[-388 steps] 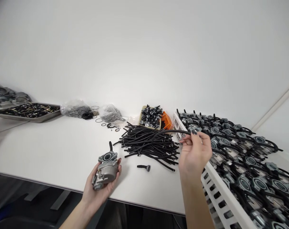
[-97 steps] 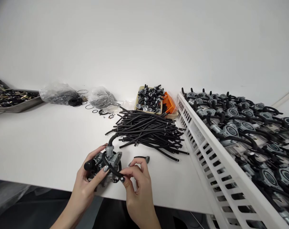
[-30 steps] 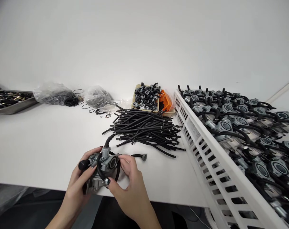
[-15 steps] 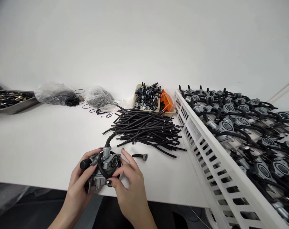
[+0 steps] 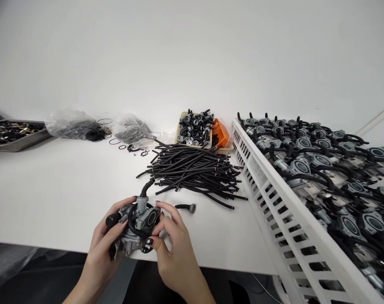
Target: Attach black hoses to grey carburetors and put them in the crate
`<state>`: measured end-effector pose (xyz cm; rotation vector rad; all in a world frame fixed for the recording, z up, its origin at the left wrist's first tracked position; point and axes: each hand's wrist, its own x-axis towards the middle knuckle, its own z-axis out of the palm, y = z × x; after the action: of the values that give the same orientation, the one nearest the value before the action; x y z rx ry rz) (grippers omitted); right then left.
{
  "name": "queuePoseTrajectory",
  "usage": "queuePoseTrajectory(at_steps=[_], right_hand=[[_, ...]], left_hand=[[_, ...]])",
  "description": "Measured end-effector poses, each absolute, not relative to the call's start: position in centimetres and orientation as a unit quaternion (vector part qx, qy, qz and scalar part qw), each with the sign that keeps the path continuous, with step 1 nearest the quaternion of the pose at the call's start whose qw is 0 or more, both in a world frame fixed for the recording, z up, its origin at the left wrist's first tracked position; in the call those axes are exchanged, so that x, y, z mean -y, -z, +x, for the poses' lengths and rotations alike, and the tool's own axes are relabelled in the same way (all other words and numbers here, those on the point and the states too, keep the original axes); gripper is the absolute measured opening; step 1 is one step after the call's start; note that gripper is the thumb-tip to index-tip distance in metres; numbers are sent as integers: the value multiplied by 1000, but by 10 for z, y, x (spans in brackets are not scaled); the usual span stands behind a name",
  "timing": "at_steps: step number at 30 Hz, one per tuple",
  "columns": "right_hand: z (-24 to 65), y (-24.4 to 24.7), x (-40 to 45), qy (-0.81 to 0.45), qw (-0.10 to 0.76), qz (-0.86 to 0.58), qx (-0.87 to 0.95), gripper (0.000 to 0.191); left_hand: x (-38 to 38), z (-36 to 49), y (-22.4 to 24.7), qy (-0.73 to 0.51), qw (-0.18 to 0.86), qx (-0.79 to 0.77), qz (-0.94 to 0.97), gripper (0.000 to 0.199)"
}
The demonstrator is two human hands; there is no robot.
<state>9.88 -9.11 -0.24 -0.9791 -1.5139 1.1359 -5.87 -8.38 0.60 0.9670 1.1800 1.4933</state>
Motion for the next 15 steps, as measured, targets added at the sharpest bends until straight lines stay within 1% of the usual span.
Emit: queuePoseTrajectory(at_steps=[3,7,13,15], right_hand=[[100,0,91,-479,473,-394,626,16],[100,-2,92,-477,488,-380,625,17],[100,-4,92,-492,472,-408,606,10],[99,-3,91,-493,479,-412,598,10]], left_hand=[[84,-56,-10,-618,473,-479,406,44],[85,-52,-15,-619,482,-470,405,41],[84,-57,-12,-604,532,-469,364,42],[83,-58,-10,-600,535,-471,362,43]])
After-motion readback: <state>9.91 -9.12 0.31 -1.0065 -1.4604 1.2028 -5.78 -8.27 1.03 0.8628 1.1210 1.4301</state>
